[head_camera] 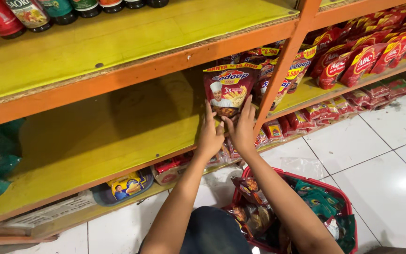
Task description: The person organizes food packets on grocery store shelves by taking packets from a basket on the floor and placing them onto the shelves.
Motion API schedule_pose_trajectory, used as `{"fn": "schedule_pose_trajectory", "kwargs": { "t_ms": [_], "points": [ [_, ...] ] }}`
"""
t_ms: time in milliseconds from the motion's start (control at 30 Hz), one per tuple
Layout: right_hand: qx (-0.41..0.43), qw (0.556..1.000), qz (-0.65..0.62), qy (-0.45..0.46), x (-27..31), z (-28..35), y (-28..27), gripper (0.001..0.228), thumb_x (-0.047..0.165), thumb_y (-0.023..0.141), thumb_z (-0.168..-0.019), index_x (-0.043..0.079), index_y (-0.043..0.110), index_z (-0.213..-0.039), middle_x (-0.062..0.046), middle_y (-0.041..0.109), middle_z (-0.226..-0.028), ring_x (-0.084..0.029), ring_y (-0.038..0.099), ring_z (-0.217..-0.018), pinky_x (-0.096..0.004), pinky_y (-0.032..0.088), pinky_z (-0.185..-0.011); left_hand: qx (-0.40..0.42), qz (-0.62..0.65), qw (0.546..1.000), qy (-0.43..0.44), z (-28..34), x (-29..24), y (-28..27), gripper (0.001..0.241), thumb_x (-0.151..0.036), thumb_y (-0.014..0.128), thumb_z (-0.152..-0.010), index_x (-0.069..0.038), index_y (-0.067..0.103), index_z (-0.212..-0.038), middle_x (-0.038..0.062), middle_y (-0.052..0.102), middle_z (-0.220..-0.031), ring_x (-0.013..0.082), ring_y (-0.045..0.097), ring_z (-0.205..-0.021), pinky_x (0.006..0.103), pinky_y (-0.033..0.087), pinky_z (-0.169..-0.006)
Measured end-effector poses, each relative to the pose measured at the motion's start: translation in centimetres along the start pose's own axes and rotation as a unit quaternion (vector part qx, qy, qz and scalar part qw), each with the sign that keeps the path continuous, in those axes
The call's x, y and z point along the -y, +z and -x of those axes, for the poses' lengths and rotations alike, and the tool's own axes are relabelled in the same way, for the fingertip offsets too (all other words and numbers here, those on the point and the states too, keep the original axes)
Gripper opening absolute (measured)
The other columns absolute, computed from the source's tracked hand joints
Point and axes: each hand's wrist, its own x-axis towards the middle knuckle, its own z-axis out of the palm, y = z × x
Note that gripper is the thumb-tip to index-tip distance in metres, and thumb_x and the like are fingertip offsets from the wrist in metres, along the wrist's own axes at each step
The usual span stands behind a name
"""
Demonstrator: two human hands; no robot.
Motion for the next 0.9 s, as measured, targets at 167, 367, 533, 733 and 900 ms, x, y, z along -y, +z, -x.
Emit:
{"fn": "schedule_pose_trajectory", "kwargs": {
  "t_ms": [167, 367, 533, 733, 900],
  "points": [
    [-0.007, 1.0, 0.002, -0.027, -1.5, -1.5, 1.4, 0.101, 0.011, 0.077, -0.091, -0.009, 0.008, -0.16, -0.037, 0.035, -0.151, -0.049, 0.056, -0.114, -0.046, 0.049, -0.102, 0.021, 0.024, 0.999, -0.018, -1.1, 0.7, 0.4, 0.089, -0.004, 0.061, -0.094, -0.006, 0.007, -0.165, 0.024, 0.053, -0.147, 0.0394, 0.056, -0.132, 0.0435, 0.046, -0.107],
    [-0.003, 1.0, -0.008, -0.026, -3.8, -3.3, 3.3, 0.095, 0.012, 0.076, -0.091, -0.014, 0.012, -0.157, -0.043, 0.033, -0.151, -0.058, 0.045, -0.132, -0.049, 0.043, -0.11, 0.022, 0.04, 0.999, 0.002, -2.4, 1.3, 0.9, 0.088, -0.006, 0.06, -0.094, -0.005, 0.007, -0.164, 0.025, 0.048, -0.153, 0.0372, 0.054, -0.137, 0.0411, 0.046, -0.11],
    [-0.008, 1.0, 0.001, -0.019, -4.4, -3.8, 4.1, 0.093, 0.013, 0.076, -0.093, -0.014, 0.014, -0.157, -0.043, 0.033, -0.151, -0.058, 0.044, -0.133, -0.049, 0.042, -0.112, 0.049, 0.023, 0.998, -0.043, -3.2, 1.5, 0.5, 0.086, -0.01, 0.06, -0.095, -0.006, 0.008, -0.164, 0.021, 0.05, -0.153, 0.0359, 0.053, -0.138, 0.0398, 0.043, -0.112],
    [0.028, 0.999, -0.024, -0.04, -1.7, -0.4, -1.5, 0.065, 0.012, 0.075, -0.095, -0.007, 0.043, -0.147, -0.026, 0.042, -0.155, -0.041, 0.058, -0.126, -0.042, 0.051, -0.104, 0.008, -0.026, 0.999, 0.043, -0.1, -0.7, -0.3, 0.082, -0.014, 0.066, -0.098, -0.003, 0.017, -0.162, 0.029, 0.033, -0.162, 0.0429, 0.036, -0.148, 0.0431, 0.034, -0.119],
    [0.098, 0.981, -0.165, 0.039, -1.7, 9.7, -13.6, 0.036, 0.006, 0.066, -0.102, 0.0, 0.063, -0.137, -0.016, 0.051, -0.152, -0.018, 0.068, -0.113, -0.028, 0.06, -0.09, 0.053, -0.025, 0.992, 0.109, 6.1, -4.5, 1.1, 0.07, -0.019, 0.065, -0.105, -0.004, 0.028, -0.162, 0.023, 0.036, -0.167, 0.0409, 0.034, -0.156, 0.0455, 0.028, -0.131]
  ]
}}
